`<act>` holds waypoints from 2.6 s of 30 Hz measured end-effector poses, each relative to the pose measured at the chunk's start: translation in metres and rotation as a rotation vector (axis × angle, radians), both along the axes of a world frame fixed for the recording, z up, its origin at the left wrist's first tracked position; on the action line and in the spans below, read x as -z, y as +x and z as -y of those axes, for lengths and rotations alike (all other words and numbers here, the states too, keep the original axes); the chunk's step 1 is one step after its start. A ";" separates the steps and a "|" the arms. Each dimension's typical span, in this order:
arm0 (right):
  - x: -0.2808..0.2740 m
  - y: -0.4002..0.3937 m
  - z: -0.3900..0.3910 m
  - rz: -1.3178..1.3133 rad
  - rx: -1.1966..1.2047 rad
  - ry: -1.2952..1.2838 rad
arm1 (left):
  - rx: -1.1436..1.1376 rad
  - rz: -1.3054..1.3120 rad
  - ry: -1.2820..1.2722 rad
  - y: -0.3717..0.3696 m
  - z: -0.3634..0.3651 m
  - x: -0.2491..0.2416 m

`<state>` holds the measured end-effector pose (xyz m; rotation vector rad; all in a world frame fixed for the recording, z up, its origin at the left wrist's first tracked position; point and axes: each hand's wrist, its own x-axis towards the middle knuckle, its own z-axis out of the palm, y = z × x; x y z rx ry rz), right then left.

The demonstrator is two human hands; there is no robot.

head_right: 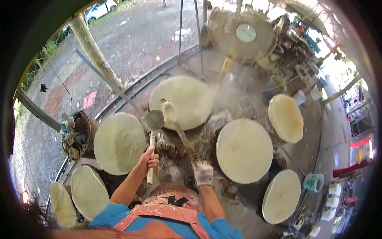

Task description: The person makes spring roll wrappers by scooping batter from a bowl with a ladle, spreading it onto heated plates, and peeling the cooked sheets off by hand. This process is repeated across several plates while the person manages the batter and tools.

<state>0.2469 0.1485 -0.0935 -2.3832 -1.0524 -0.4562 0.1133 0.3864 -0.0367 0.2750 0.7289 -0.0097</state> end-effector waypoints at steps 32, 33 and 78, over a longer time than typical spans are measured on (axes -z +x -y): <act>-0.010 0.051 0.443 -0.215 0.823 -0.389 | 0.103 0.048 -0.856 -0.073 0.249 -0.025; -0.031 0.054 0.451 -0.214 0.864 -0.391 | 0.154 0.096 -0.842 -0.074 0.244 -0.022; 0.018 0.534 0.398 -0.676 1.394 0.696 | -0.074 0.294 -0.667 -0.075 0.348 -0.023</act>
